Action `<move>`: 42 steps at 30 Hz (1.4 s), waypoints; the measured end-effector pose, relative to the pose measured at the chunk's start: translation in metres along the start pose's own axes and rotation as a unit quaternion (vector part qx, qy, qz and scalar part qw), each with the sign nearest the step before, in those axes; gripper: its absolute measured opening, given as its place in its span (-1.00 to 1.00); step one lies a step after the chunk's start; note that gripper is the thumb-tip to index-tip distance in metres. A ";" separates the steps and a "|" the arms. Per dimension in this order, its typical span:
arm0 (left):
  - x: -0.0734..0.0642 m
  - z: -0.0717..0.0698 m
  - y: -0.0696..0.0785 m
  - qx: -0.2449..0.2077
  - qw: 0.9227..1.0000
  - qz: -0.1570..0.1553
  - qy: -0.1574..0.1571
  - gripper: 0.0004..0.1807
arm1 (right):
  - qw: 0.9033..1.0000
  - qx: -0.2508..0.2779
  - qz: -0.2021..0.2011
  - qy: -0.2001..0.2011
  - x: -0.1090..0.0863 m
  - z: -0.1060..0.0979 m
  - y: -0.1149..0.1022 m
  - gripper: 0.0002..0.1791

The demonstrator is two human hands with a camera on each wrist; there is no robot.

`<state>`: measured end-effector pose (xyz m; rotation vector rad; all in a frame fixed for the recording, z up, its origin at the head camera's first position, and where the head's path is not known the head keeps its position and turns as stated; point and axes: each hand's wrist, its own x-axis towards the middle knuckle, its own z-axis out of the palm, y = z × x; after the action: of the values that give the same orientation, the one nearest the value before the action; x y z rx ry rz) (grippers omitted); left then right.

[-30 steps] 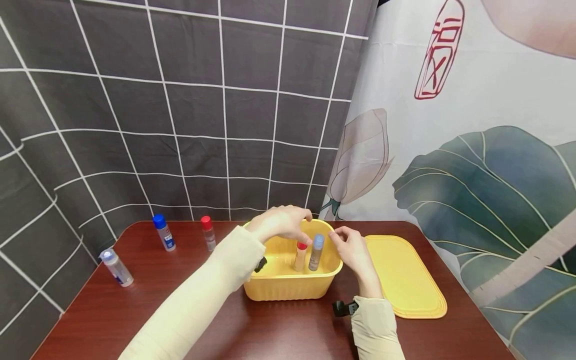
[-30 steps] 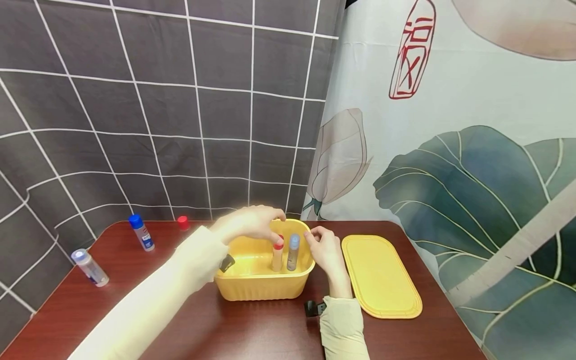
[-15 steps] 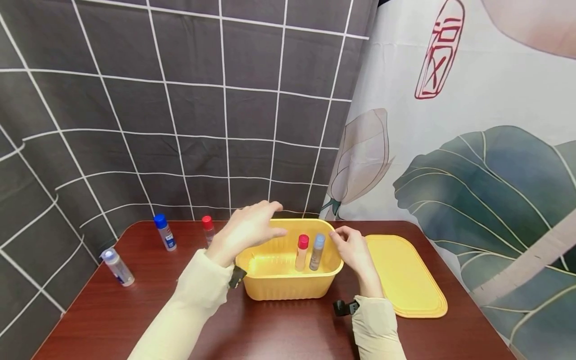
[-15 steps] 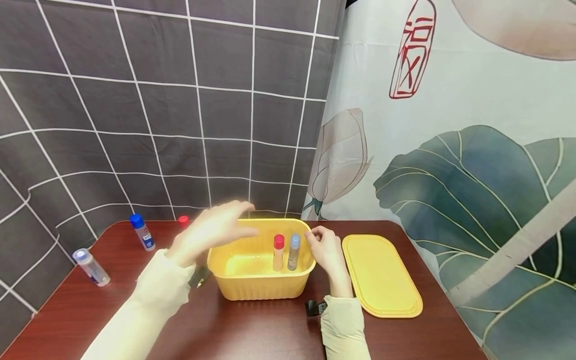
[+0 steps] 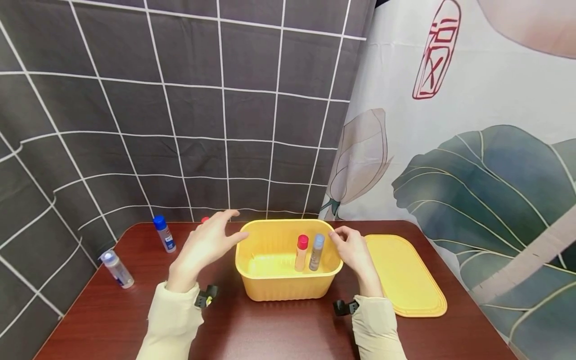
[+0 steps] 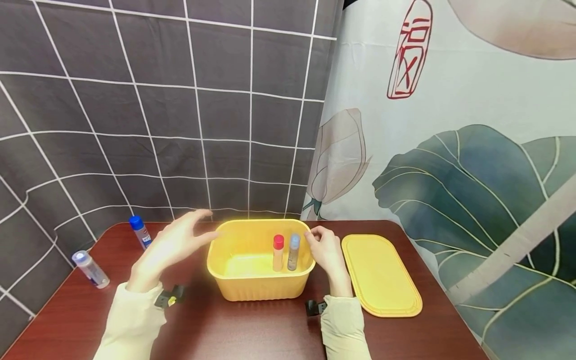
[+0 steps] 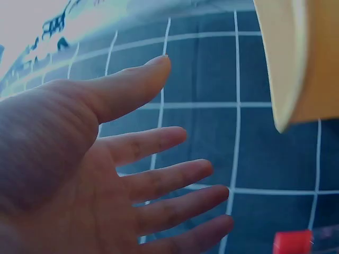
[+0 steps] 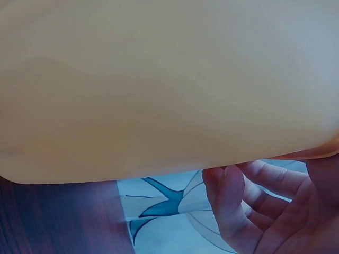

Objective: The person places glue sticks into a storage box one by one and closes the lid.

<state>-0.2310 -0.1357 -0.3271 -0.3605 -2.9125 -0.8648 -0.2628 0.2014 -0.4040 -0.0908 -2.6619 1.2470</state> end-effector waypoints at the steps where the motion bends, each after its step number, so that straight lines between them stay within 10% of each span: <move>1: -0.001 0.000 -0.004 -0.008 1.000 -0.009 0.001 -0.26 | 1.000 0.000 0.001 0.000 0.000 0.000 0.000 -0.72; 26: 0.013 0.033 -0.085 -0.058 0.983 -0.117 0.126 -0.29 | 1.000 0.003 -0.005 0.004 0.000 0.000 0.001 -0.75; 42: 0.034 0.053 -0.111 -0.100 0.975 -0.112 0.163 -0.45 | 1.000 0.004 -0.002 0.001 -0.001 0.000 0.002 -0.75</move>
<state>-0.2918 -0.1903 -0.4250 0.0979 -2.5997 -1.1321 -0.2620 0.2023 -0.4061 -0.0843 -2.6547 1.2546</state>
